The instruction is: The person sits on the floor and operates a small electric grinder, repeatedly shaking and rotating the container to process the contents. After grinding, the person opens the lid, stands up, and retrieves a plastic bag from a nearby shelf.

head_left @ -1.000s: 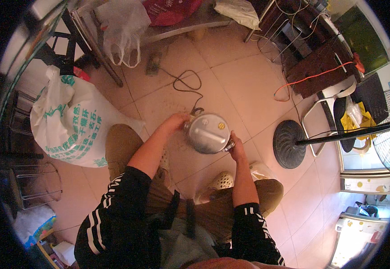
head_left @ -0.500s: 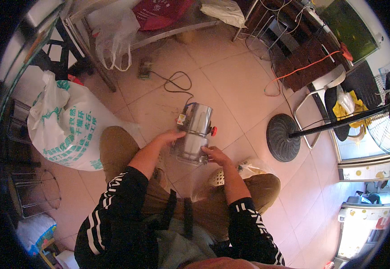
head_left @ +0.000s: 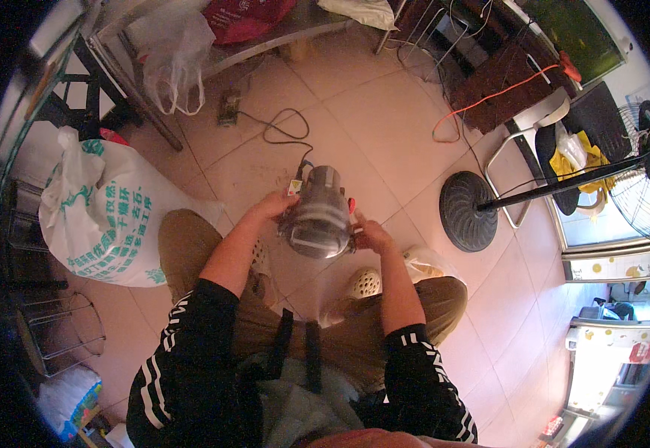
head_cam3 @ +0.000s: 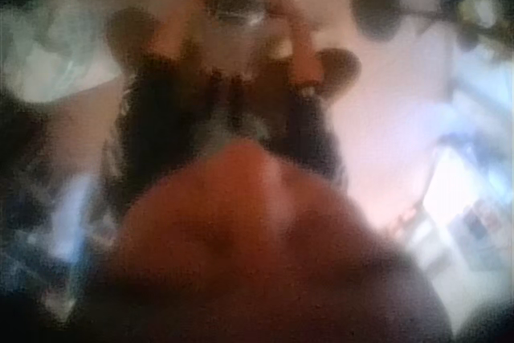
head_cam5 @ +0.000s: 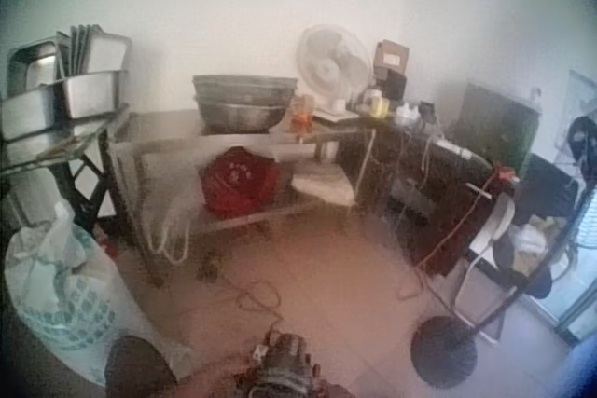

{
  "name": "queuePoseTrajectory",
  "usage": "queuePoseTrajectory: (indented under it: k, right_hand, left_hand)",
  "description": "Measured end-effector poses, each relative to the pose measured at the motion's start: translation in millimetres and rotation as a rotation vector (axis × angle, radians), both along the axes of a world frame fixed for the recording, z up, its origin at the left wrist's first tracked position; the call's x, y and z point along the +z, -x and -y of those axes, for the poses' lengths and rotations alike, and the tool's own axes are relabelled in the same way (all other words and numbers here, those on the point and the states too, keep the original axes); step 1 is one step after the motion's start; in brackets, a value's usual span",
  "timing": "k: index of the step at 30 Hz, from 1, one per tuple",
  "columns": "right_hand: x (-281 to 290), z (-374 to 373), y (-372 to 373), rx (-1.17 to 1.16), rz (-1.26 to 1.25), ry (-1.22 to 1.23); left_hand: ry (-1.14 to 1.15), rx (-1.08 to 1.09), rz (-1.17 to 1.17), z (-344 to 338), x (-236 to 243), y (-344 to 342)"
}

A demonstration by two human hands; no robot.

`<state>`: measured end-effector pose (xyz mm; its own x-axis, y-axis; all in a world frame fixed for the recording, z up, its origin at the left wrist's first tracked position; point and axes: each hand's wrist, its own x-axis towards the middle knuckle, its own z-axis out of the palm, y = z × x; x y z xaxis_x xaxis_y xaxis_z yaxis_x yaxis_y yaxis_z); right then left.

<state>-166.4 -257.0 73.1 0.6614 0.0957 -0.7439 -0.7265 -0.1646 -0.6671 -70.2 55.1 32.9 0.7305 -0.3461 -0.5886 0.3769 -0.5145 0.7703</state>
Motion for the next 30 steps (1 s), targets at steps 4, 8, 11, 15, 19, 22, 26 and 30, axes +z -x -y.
queuePoseTrajectory:
  k: [4, 8, 11, 15, 19, 22, 26, 30]
  right_hand:
    - [11.7, 12.1, -28.7, -0.221, 0.063, -0.164]
    - [14.9, 2.1, -55.9, -0.535, 0.203, -0.25]
    - [13.9, -8.3, -69.5, -0.583, 0.278, -0.306]
    - [2.9, -16.4, -92.0, -0.581, 0.307, -0.27]
    - [-10.5, -19.8, -106.2, -0.622, 0.241, -0.291]
    - [-18.3, -21.5, -116.9, -0.697, 0.162, -0.277]
    - [-29.6, -26.0, -126.3, -0.742, 0.194, -0.272]
    - [-32.9, -25.2, -126.7, -0.75, 0.193, -0.252]
  left_hand:
    - [0.299, 0.259, -0.079, -2.8, 12.3, -17.2]
    - [0.625, 0.508, -0.133, 8.8, 28.0, -29.0]
    - [0.809, 0.521, -0.072, 20.7, 27.0, -39.3]
    - [0.591, 0.607, -0.013, 37.1, -3.0, -59.3]
    - [0.57, 0.621, -0.021, 48.3, -47.0, -80.0]
    - [0.569, 0.628, 0.02, 52.3, -70.1, -91.7]
    - [0.485, 0.645, 0.062, 54.6, -84.9, -98.5]
    - [0.541, 0.751, -0.177, 53.0, -79.2, -98.2]
